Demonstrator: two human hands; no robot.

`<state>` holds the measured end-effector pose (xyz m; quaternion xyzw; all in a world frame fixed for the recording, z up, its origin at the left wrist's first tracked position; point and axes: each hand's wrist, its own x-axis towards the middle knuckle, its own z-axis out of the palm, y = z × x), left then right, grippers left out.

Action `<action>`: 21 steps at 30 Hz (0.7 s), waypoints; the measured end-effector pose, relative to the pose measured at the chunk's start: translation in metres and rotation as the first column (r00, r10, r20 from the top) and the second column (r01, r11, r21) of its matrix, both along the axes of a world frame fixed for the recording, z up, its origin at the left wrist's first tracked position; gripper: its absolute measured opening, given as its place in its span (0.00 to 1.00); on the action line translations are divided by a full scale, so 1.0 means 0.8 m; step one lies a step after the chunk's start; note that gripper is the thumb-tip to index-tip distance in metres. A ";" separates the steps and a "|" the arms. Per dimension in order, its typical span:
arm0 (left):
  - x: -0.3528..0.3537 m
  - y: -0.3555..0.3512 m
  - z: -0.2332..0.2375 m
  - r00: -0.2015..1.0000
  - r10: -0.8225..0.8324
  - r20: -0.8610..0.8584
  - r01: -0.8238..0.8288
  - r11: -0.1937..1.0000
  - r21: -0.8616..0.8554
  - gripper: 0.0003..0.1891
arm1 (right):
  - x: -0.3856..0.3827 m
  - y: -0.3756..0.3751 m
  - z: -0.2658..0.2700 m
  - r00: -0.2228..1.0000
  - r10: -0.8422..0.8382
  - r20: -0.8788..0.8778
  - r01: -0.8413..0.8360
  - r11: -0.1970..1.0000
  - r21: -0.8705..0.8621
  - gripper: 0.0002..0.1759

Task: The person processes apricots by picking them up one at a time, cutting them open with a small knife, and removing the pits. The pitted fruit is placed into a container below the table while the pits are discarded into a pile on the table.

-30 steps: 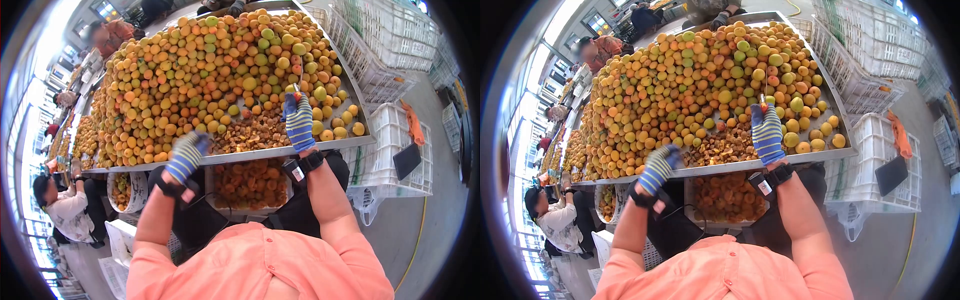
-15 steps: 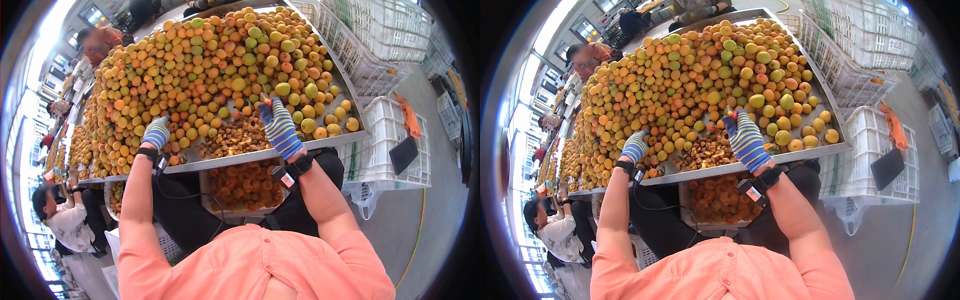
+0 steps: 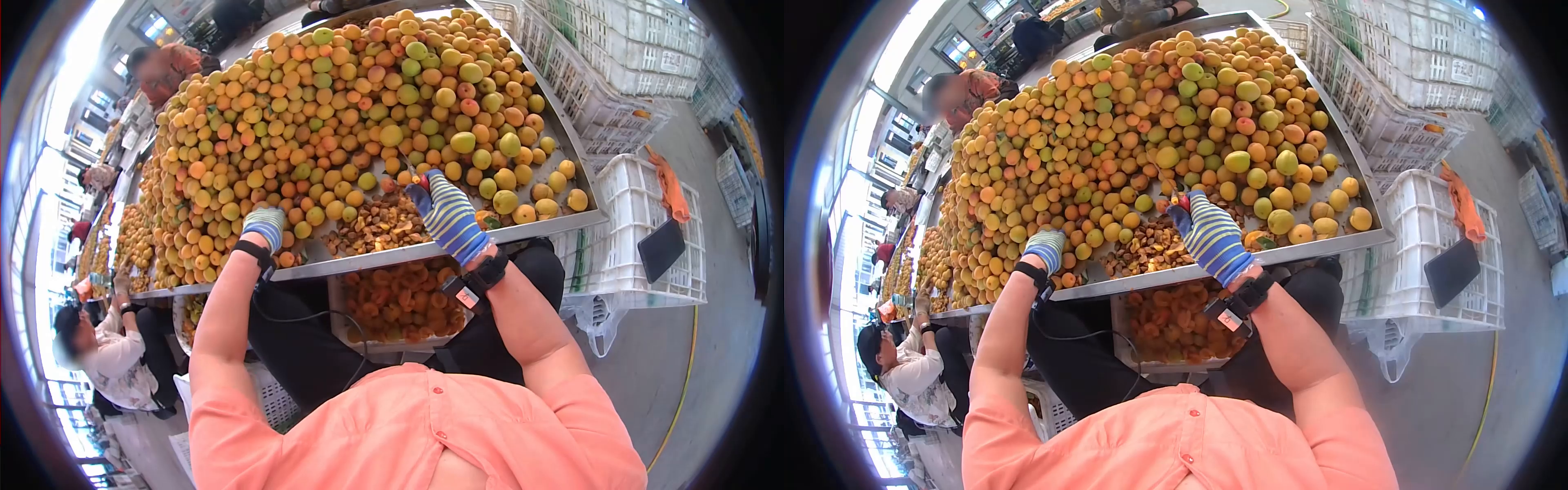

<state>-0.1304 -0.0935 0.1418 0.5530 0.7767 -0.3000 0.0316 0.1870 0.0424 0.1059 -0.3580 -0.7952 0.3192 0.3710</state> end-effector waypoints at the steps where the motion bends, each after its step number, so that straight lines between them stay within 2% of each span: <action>1: -0.007 0.000 -0.008 1.000 0.023 -0.012 -0.023 1.000 -0.012 0.21 | 0.000 -0.001 0.001 1.000 0.004 0.002 -0.004 1.000 0.011 0.16; 5: -0.013 -0.001 -0.012 0.995 0.089 -0.038 -0.093 0.988 -0.122 0.19 | -0.002 -0.005 0.004 1.000 0.011 -0.025 -0.010 0.999 0.052 0.15; 8: 0.023 0.004 0.039 0.979 0.180 0.093 -0.178 0.983 -0.033 0.18 | -0.003 -0.004 0.004 0.999 0.021 -0.026 -0.021 0.999 0.029 0.15; 9: 0.009 -0.004 0.030 0.933 0.129 0.336 -0.213 0.950 0.227 0.19 | -0.003 -0.005 0.004 0.999 0.034 -0.021 -0.033 0.999 0.022 0.15; 10: 0.009 -0.006 0.028 0.677 0.190 0.711 -0.464 0.860 0.213 0.18 | -0.003 -0.010 0.005 0.999 0.052 -0.013 -0.052 0.999 0.014 0.15; 11: 0.017 -0.003 0.034 0.288 0.146 0.946 -0.670 0.737 0.090 0.17 | -0.005 -0.013 0.010 0.993 0.095 -0.068 -0.098 0.994 -0.038 0.14; 12: 0.027 0.003 0.036 -0.143 0.006 0.990 -0.779 0.617 -0.116 0.16 | -0.008 -0.014 0.005 0.982 0.147 -0.121 -0.159 0.983 -0.092 0.14; 14: 0.073 0.003 0.024 -0.550 -0.258 0.794 -0.768 0.530 -0.360 0.16 | -0.015 -0.014 -0.008 0.944 0.230 -0.236 -0.276 0.943 -0.184 0.14; 15: 0.097 0.008 0.021 -0.542 -0.243 0.805 -0.788 0.480 -0.386 0.21 | -0.014 -0.019 0.008 0.922 0.241 -0.304 -0.356 0.838 -0.414 0.14; 16: 0.107 0.014 0.006 -0.663 -0.237 0.710 -0.700 0.533 -0.476 0.22 | -0.019 -0.018 -0.004 0.884 0.262 -0.386 -0.423 0.800 -0.426 0.14; 18: 0.142 0.021 -0.010 -0.705 -0.295 0.645 -0.687 0.507 -0.520 0.22 | -0.015 -0.028 0.011 0.799 0.245 -0.550 -0.568 0.607 -0.556 0.16; 19: 0.155 0.023 -0.013 -0.748 -0.280 0.601 -0.631 0.580 -0.515 0.22 | -0.012 -0.029 0.014 0.810 0.225 -0.541 -0.562 0.558 -0.610 0.16; 20: 0.169 0.025 -0.015 -0.788 -0.261 0.558 -0.572 0.646 -0.505 0.23 | -0.016 -0.031 0.001 0.809 0.248 -0.533 -0.532 0.692 -0.487 0.14; 21: 0.193 0.034 -0.020 -0.706 -0.332 0.625 -0.703 0.429 -0.567 0.24 | -0.012 -0.032 0.005 0.824 0.262 -0.502 -0.517 0.709 -0.480 0.14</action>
